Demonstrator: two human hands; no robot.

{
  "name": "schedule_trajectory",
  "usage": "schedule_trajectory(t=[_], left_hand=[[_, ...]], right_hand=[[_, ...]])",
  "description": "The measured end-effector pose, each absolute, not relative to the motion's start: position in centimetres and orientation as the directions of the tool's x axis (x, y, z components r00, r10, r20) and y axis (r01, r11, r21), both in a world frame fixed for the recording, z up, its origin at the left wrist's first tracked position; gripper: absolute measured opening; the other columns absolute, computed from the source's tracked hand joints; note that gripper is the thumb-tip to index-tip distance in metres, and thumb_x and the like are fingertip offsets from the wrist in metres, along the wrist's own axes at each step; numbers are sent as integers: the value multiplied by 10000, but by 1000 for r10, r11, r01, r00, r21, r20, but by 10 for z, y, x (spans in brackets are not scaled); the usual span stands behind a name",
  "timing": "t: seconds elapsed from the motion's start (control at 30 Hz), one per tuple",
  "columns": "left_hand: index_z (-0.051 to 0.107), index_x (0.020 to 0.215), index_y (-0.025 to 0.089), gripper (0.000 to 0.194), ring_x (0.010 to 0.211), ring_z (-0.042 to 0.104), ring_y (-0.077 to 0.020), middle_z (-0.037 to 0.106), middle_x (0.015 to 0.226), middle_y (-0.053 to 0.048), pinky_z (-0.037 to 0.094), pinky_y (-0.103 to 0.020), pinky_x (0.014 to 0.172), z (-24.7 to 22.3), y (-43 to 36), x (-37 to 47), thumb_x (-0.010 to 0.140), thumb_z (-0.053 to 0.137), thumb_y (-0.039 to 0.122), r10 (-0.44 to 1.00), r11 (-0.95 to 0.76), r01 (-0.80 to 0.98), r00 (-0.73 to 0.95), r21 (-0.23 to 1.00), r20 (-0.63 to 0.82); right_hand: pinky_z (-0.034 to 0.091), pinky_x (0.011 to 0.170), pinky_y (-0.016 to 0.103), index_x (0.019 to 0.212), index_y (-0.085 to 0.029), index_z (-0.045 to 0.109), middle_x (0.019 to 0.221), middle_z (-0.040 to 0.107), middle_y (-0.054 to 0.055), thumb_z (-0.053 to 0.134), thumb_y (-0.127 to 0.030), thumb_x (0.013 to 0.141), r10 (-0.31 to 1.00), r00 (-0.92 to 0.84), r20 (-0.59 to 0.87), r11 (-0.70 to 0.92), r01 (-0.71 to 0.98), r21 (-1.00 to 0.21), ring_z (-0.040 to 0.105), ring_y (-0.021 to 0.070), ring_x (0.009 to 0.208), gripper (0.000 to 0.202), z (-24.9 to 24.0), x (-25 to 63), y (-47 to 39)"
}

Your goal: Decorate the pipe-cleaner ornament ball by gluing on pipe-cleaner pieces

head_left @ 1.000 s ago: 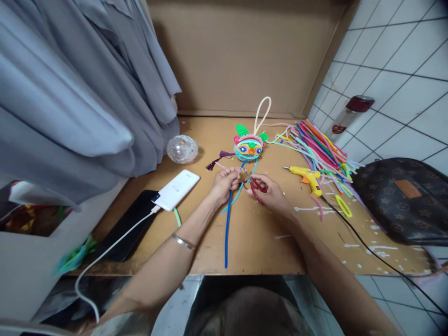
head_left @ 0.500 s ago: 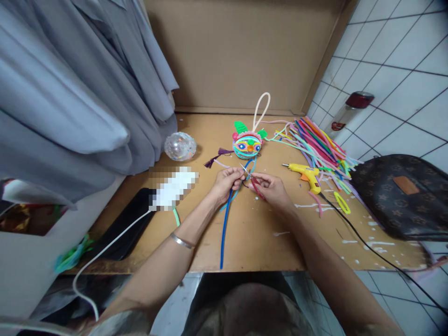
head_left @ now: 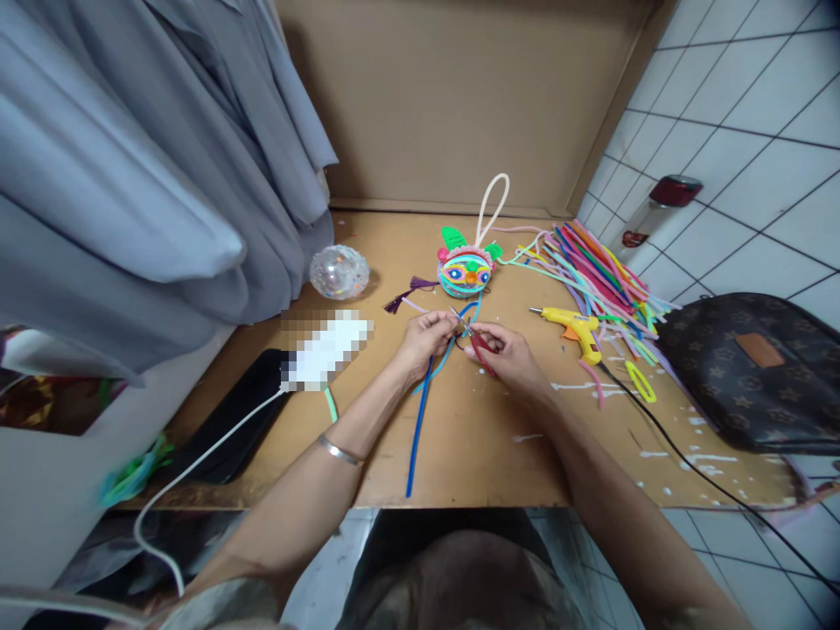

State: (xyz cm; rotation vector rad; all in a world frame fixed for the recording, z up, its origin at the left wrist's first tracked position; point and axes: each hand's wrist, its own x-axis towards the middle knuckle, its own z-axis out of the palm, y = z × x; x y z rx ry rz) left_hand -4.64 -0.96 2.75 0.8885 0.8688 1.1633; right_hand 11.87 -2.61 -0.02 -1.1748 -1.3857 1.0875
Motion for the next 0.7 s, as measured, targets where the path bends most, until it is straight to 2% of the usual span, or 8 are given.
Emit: schedule_trajectory(t=[0.23,0.33,0.4,0.47,0.57,0.7], left_hand=[[615,674,150,265,403,250,-13,454,525,70,144,-196,422,23,-8,-47,644,833,297,973,162,-345,214,924,-90],[617,700,163,213,463,357,-47,513,575,43,252,-192,455,20,-6,-48,687,787,290,991,87,-308,124,947,-50],[638,754,175,152,577,488,-84,602,692,8,381,-206,541,17,-4,-50,738,743,283,999,-53,-235,-8,970,53],[678,843,190,125,724,576,-121,665,858,-18,473,-242,673,15,-2,-52,781,722,289,977,-200,-87,-91,976,193],[733,948,212,176,907,623,-176,686,1015,-42,516,-317,848,9,2,-56,804,741,313,925,-363,165,-55,917,376],[768,876,217,115,1026,634,-217,692,1014,-56,503,-383,967,0,8,-58,860,704,311,856,-493,307,1,814,518]], right_hand=[[477,587,246,979,-170,786,724,706,8,878,-468,555,994,-22,106,107,81,-991,581,121,609,526,-7,117,-24],[509,651,276,972,-171,793,784,722,27,835,-465,600,990,2,139,137,138,-981,606,138,651,476,-6,119,-25],[518,687,290,965,-187,801,826,729,35,804,-434,647,979,8,202,193,262,-946,618,152,690,403,-4,121,-26],[517,712,296,965,-210,809,843,731,36,784,-390,689,962,-22,273,258,405,-877,626,163,719,330,-1,123,-29],[509,724,301,979,-225,815,839,725,42,774,-346,732,937,-97,335,332,539,-774,639,176,741,278,3,123,-32],[503,735,309,1000,-220,813,849,722,55,755,-301,764,924,-135,357,360,619,-698,654,188,763,256,4,121,-35]])
